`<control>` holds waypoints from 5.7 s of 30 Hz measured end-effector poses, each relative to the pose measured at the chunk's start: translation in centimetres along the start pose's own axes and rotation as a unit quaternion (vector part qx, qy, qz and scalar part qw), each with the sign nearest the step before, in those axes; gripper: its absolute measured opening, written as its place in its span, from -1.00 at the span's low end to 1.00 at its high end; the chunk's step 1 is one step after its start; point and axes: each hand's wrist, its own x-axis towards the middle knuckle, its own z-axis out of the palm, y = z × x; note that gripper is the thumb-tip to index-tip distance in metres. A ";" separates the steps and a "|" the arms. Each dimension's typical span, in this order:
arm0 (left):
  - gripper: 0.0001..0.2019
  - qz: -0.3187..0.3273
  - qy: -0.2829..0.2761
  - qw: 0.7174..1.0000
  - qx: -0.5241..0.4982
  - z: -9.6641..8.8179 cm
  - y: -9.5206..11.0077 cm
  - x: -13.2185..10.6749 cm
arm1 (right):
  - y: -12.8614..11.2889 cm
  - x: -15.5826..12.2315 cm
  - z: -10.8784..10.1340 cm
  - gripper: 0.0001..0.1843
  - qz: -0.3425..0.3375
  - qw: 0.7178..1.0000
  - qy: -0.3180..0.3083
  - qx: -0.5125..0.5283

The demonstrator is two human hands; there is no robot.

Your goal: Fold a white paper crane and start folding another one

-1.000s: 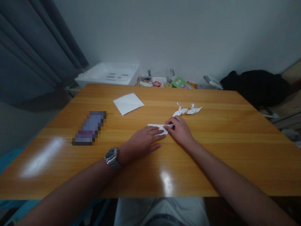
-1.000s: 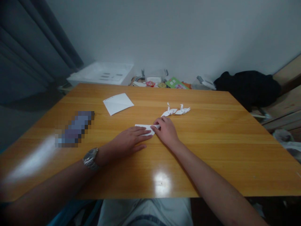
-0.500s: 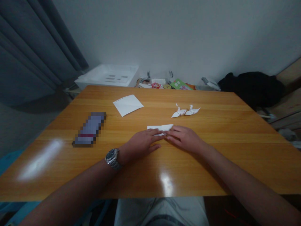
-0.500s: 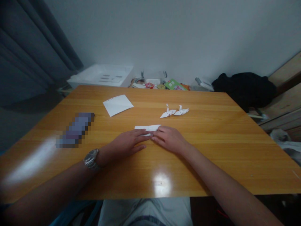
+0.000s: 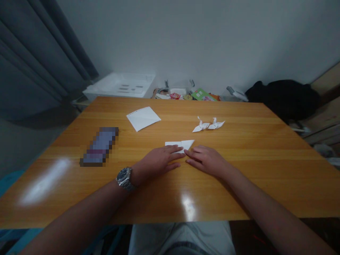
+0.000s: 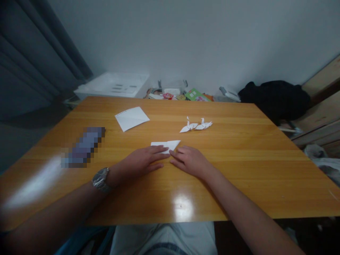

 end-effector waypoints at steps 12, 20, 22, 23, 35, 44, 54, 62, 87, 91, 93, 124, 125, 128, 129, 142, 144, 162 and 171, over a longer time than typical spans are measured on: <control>-0.55 -0.004 -0.002 1.000 0.002 -0.1 0.0 -0.1 | 1.4 -0.5 -1.0 -0.61 0.030 0.998 -0.014 -0.062; -0.55 -0.007 -0.001 1.000 0.005 0.0 0.0 -0.1 | 3.0 -1.0 -0.8 -0.58 0.118 0.991 -0.006 -0.057; -0.56 -0.008 0.000 1.000 0.005 0.0 0.0 -0.1 | 3.6 -1.1 -0.6 -0.56 0.145 0.988 0.007 -0.062; -0.56 -0.008 0.001 1.000 0.005 0.0 0.0 -0.1 | 3.9 -1.2 -0.5 -0.56 0.147 0.987 0.009 -0.061; -0.56 -0.011 0.007 1.000 0.014 -0.1 0.0 -0.1 | 3.8 -1.1 -1.3 -0.56 0.129 0.989 0.072 0.017; -0.51 0.012 0.029 0.999 0.034 0.0 0.3 0.2 | 3.6 -0.9 -1.1 -0.64 0.065 0.994 0.067 0.063; -0.49 0.007 0.038 0.999 0.035 0.8 -0.1 0.2 | 3.6 -0.9 -1.2 -0.64 0.065 0.992 0.069 0.083; -0.45 -0.004 0.028 0.999 0.043 0.7 0.1 0.3 | 4.1 -1.1 -1.1 -0.64 0.092 0.987 0.093 0.089; -0.45 -0.011 0.026 0.999 0.040 0.6 0.2 0.2 | 1.5 -0.4 -1.7 -0.51 -0.007 0.999 -0.041 0.005; -0.50 -0.004 0.020 0.999 0.031 0.5 -0.1 0.1 | 1.5 -0.4 -1.8 -0.50 -0.008 0.999 -0.048 0.003; -0.51 -0.005 0.017 0.999 0.028 0.4 -0.1 0.1 | 1.4 -0.4 -1.8 -0.50 -0.008 0.999 -0.054 0.000; -0.51 -0.009 0.019 1.000 0.021 0.4 -0.3 -0.1 | 3.2 -1.1 -0.7 -0.52 0.145 0.987 -0.013 -0.071; -0.51 -0.010 0.019 0.999 0.024 0.4 -0.3 -0.1 | 3.2 -1.0 -0.7 -0.52 0.151 0.986 -0.010 -0.073; -0.51 -0.016 0.016 0.999 0.029 0.4 -0.2 -0.1 | 3.2 -1.0 -0.6 -0.51 0.163 0.984 -0.001 -0.074; -0.50 -0.016 0.015 0.999 0.030 0.4 -0.2 -0.1 | 3.2 -1.0 -0.6 -0.50 0.166 0.984 0.003 -0.072; -0.49 -0.003 0.022 0.998 0.059 0.6 -0.3 -0.2 | 1.5 -0.7 -1.0 -0.50 0.000 0.999 -0.028 0.031; -0.48 0.003 0.016 0.998 0.057 0.4 -0.4 -0.3 | 1.5 -0.8 -1.0 -0.50 0.003 0.999 -0.035 0.035; -0.53 0.021 0.004 1.000 -0.010 -0.5 -1.1 -0.5 | 1.9 -0.9 -0.4 -0.54 0.109 0.992 0.014 0.059; -0.53 0.038 0.018 0.999 -0.017 -0.4 -1.4 -0.6 | 2.1 -0.6 0.0 -0.52 0.139 0.988 0.036 0.053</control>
